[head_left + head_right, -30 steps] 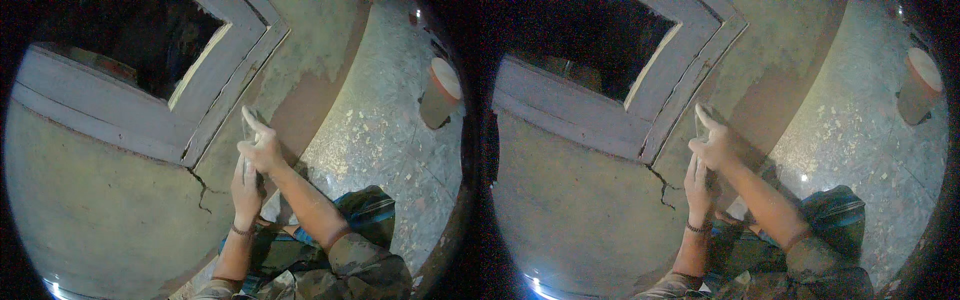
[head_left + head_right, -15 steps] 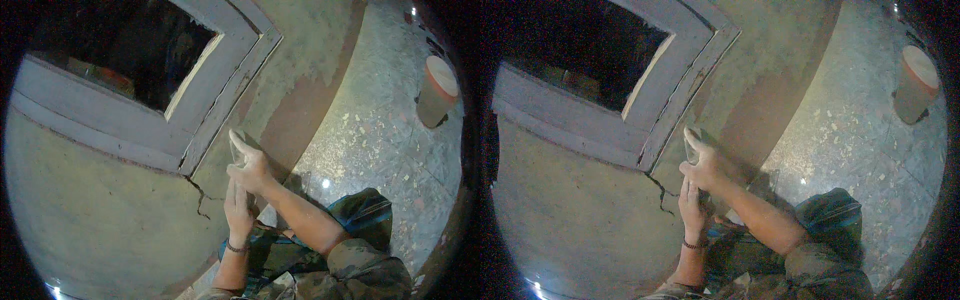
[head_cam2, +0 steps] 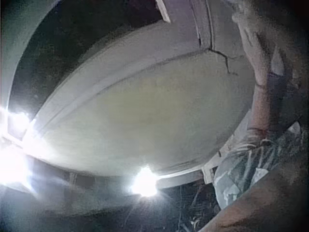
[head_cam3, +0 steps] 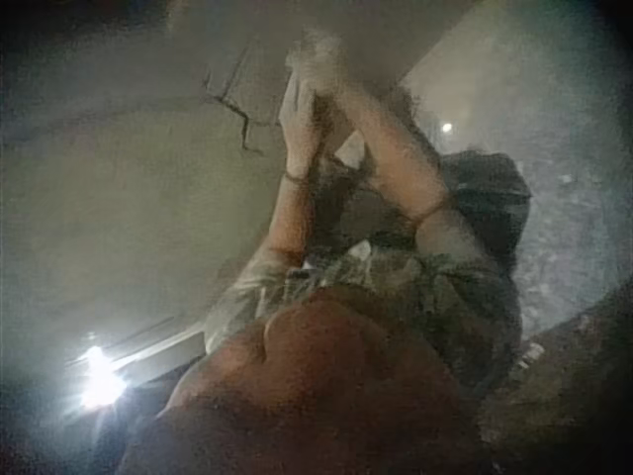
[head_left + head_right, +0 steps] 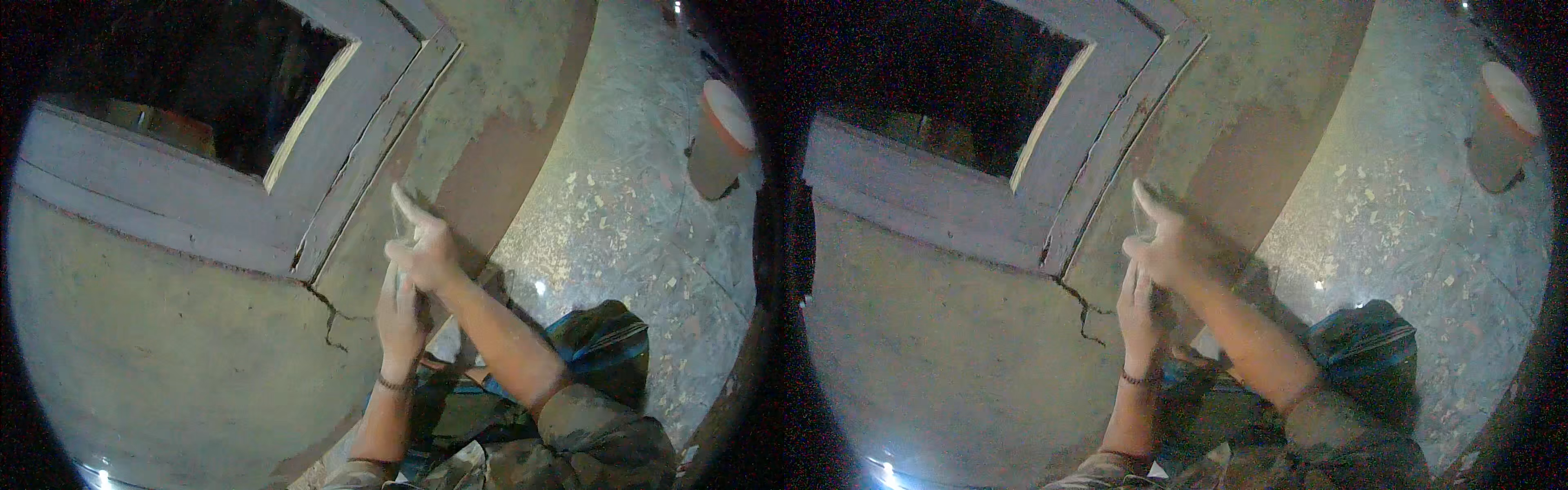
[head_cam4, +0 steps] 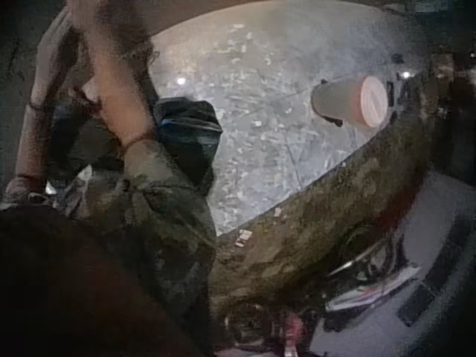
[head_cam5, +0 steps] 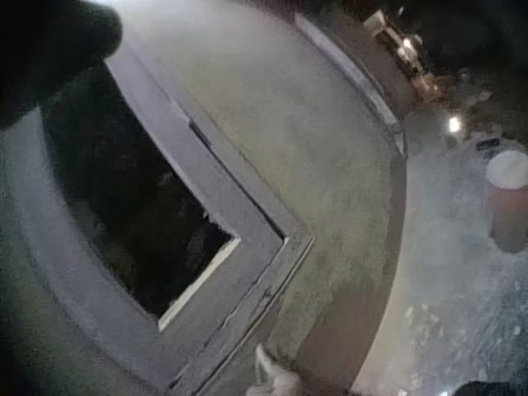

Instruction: The person smooths a vertical wall surface using a putty knife and a sanding block. They repeatedly apply and scrape the putty knife along the wall, then sand the area to even the surface. The person remains seated on the floor during the task.

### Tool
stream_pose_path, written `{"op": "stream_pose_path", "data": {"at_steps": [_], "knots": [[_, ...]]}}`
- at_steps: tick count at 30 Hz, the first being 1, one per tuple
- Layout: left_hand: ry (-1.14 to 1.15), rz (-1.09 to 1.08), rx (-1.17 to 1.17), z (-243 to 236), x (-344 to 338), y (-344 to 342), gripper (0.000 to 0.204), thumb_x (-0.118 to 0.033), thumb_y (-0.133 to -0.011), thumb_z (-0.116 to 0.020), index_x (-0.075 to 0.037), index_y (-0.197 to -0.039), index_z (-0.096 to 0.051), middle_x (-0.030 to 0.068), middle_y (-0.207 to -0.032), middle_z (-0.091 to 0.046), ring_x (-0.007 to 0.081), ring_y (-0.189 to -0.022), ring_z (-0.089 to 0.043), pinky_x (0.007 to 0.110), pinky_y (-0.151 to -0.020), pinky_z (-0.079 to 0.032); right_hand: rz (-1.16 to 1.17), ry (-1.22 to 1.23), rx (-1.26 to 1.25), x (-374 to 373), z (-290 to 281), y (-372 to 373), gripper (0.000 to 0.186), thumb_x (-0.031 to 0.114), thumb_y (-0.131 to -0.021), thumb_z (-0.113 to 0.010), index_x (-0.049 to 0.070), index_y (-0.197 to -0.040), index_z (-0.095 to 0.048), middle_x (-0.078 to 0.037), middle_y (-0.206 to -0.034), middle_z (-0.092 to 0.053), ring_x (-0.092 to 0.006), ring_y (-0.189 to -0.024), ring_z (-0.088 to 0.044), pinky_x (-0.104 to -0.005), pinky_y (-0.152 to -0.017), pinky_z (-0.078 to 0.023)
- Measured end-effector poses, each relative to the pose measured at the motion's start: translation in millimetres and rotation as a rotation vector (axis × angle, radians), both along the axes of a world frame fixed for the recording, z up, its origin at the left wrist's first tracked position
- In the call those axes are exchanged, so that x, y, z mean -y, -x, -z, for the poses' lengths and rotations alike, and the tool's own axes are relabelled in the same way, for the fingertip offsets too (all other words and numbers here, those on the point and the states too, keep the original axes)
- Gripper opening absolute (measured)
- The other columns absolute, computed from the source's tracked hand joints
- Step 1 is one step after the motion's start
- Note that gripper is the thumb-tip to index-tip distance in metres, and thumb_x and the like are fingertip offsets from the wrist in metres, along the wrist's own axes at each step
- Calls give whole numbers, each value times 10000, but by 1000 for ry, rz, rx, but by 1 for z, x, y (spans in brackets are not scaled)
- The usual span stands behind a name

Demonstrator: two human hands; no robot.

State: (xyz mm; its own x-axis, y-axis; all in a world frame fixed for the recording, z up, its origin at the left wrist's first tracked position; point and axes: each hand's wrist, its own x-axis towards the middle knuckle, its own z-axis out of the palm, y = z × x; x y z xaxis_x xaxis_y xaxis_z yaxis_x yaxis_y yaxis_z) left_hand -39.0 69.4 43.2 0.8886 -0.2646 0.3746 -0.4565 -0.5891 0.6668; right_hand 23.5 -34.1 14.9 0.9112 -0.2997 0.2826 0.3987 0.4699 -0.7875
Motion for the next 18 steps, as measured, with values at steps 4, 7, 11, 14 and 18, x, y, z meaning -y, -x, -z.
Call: {"op": "stream_pose_path", "data": {"at_steps": [4,7,11,14,18], "knots": [[90,-3,-59,5,4,0,471,-316,-1063,-482,36,-1374,-529,22,-799,-579,104,-646,-476,281,-580,-410,53,231,-60,0,2,-2,809,-17,-747,-608,-72,-1522,-384,-255,-1513,-476,-191,-1444,-416,-291,-1171,-321],[140,45,75,5,6,-3,447,-286,-1053,-499,16,-1379,-533,60,-823,-603,127,-678,-542,308,-587,-442,34,113,0,4,-2,-3,819,-20,-738,-613,-78,-1521,-380,-240,-1528,-469,-211,-1450,-414,-297,-1180,-310],[-215,62,394,4,10,-8,476,-320,-1071,-459,17,-1404,-509,59,-848,-619,112,-612,-509,282,-550,-418,24,39,-11,10,-6,-4,813,-44,-731,-616,-100,-1509,-384,-229,-1571,-420,-220,-1478,-354,-287,-1173,-310],[64,11,-66,7,15,-3,480,-311,-1075,-441,15,-1422,-494,68,-882,-622,102,-612,-503,269,-544,-408,-29,106,-36,15,-4,-4,802,-61,-732,-611,-103,-1503,-392,-232,-1576,-411,-221,-1482,-343,-282,-1171,-309],[-130,106,463,6,26,-12,484,-287,-1073,-451,19,-1448,-477,38,-814,-590,86,-611,-486,263,-539,-387,18,223,-10,23,-7,-8,791,-52,-734,-613,-97,-1497,-408,-226,-1565,-429,-223,-1475,-361,-287,-1181,-295]]}}
